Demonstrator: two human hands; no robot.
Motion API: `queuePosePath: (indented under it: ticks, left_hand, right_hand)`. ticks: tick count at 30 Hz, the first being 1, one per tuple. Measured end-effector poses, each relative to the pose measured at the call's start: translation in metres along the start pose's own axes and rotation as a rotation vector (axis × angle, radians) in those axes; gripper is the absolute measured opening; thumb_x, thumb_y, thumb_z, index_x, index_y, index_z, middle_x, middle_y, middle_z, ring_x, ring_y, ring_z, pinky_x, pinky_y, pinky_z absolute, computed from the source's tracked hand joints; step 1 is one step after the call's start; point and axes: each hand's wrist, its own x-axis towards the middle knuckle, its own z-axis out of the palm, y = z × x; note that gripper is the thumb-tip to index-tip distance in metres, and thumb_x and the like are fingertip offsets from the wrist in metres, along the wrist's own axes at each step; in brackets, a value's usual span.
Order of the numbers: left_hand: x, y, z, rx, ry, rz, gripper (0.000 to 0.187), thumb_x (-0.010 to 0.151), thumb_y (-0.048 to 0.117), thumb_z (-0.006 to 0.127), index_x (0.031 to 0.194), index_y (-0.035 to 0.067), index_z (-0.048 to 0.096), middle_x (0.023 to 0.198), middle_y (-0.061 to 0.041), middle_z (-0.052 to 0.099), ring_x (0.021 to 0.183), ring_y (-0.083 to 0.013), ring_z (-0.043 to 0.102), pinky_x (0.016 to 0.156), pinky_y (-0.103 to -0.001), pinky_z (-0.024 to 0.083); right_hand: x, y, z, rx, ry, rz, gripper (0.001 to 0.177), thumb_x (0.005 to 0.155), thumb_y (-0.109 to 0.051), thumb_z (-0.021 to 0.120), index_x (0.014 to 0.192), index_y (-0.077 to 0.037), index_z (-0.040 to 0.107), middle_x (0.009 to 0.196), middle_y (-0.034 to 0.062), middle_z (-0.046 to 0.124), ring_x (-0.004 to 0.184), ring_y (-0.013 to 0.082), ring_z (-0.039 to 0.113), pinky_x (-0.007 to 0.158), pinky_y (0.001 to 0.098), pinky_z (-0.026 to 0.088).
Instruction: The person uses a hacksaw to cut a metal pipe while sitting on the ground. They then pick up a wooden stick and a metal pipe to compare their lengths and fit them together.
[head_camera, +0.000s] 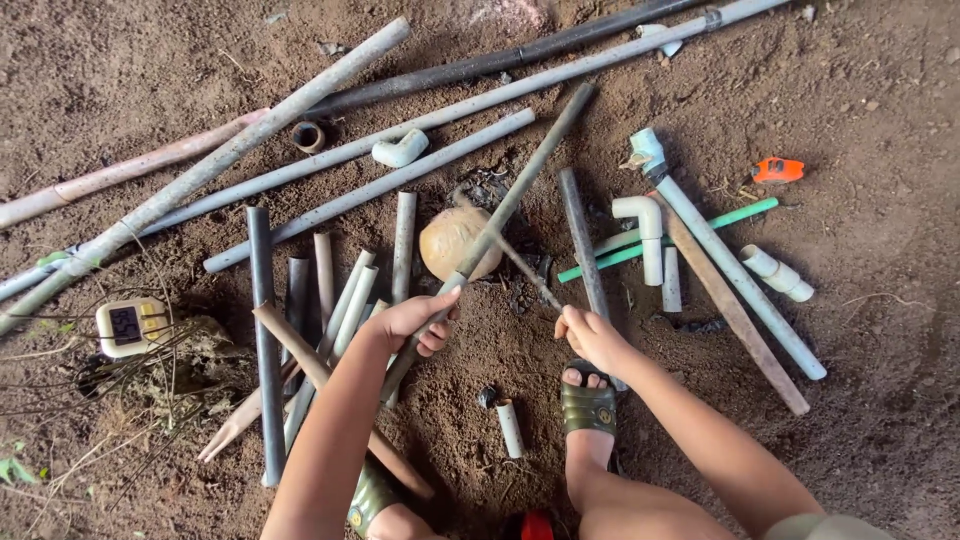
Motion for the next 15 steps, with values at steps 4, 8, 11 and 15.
queuePosePath:
  ticks: [4,8,11,15]
  left_hand:
    - [-0.004,0.005,0.002,0.011,0.010,0.015,0.052,0.085,0.062,0.057,0.090,0.013,0.041,0.058,0.006,0.023,0.040,-0.0065,0.029,0.036,-0.023,0.027]
    - [-0.005,0.009,0.006,0.076,0.062,0.003,0.049,0.086,0.059,0.058,0.088,0.013,0.042,0.058,0.005,0.025,0.040,-0.0075,0.031,0.036,-0.024,0.027]
    - [-0.009,0.015,0.006,0.286,0.246,0.056,0.044,0.088,0.050,0.061,0.090,0.008,0.049,0.055,0.001,0.035,0.039,-0.0112,0.037,0.036,-0.027,0.031]
    - [-0.033,0.031,0.019,0.808,0.675,0.121,0.078,0.081,0.057,0.062,0.126,-0.005,0.048,0.100,-0.022,0.061,0.079,-0.0240,0.066,0.060,-0.034,0.058]
  right_hand:
    - [0.002,0.001,0.001,0.008,-0.009,-0.086,0.057,0.103,-0.034,0.017,0.083,0.001,0.057,0.042,-0.0054,0.025,0.034,0.0046,0.022,0.033,0.0174,0.024]
    - [0.003,0.017,-0.002,-0.032,0.082,-0.038,0.049,0.102,-0.032,0.028,0.081,-0.002,0.060,0.043,-0.0046,0.030,0.036,0.0051,0.026,0.034,0.0189,0.024]
    - [-0.001,0.018,0.000,0.015,0.122,-0.072,0.046,0.102,-0.030,0.028,0.084,-0.001,0.058,0.045,-0.0060,0.029,0.036,0.0027,0.028,0.034,0.0158,0.027]
    - [0.003,0.030,-0.017,-0.057,0.234,-0.104,0.040,0.102,-0.027,0.032,0.087,-0.003,0.061,0.048,0.0001,0.039,0.038,0.0078,0.037,0.036,0.0200,0.033]
